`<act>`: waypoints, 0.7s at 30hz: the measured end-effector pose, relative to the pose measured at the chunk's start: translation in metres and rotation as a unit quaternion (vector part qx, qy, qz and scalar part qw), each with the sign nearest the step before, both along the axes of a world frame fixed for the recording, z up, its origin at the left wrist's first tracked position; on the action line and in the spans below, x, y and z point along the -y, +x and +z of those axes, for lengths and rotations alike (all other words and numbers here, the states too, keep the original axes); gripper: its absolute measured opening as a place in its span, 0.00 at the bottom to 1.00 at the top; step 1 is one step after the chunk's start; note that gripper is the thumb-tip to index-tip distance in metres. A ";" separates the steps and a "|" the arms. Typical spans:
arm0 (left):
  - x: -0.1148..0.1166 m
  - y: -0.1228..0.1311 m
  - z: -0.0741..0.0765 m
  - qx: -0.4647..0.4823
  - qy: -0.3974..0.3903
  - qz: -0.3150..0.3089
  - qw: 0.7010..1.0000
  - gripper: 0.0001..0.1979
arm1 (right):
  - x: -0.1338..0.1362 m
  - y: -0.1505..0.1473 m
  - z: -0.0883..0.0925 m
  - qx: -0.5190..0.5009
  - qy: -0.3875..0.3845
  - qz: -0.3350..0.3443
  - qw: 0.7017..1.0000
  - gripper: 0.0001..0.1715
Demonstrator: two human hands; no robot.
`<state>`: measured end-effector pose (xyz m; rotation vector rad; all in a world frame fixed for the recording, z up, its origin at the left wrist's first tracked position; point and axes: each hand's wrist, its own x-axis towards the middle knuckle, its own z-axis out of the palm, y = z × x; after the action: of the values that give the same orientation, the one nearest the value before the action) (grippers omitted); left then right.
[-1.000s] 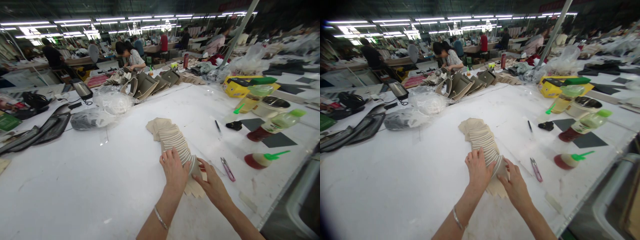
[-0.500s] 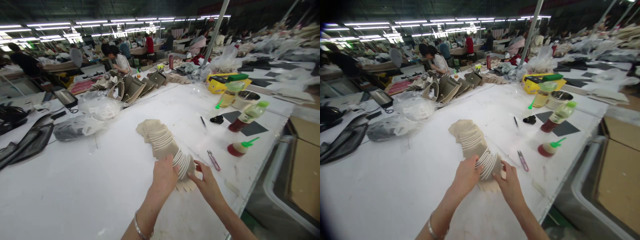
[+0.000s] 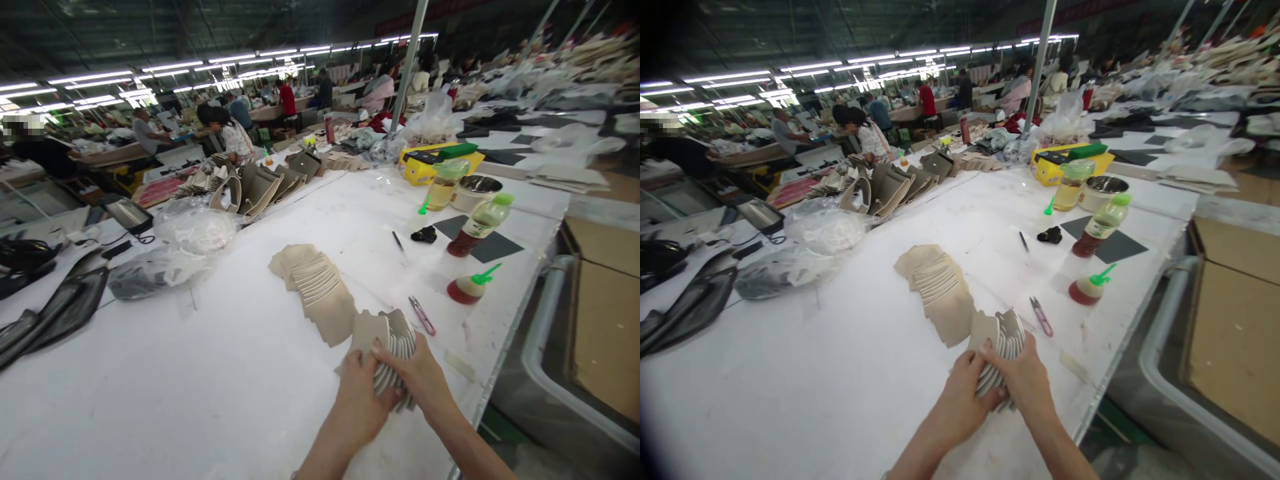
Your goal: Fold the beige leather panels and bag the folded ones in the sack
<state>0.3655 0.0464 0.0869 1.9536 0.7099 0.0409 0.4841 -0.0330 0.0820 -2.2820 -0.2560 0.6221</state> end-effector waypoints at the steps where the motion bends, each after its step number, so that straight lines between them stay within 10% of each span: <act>1: 0.011 0.000 -0.002 -0.002 0.007 0.022 1.000 0.35 | 0.001 0.001 -0.003 0.013 -0.013 -0.007 1.000 0.43; 12: 0.068 -0.005 -0.018 -0.062 0.062 -0.019 0.996 0.38 | 0.041 0.008 -0.020 0.010 0.084 -0.052 0.995 0.30; 21: 0.181 -0.020 -0.028 0.020 0.328 -0.141 0.934 0.30 | 0.165 -0.025 -0.028 -0.103 0.352 -0.171 0.914 0.32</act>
<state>0.3454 -0.1343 0.0588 2.6720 0.4017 0.1578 0.4595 -0.1981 0.0539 -1.5010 0.0307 0.4777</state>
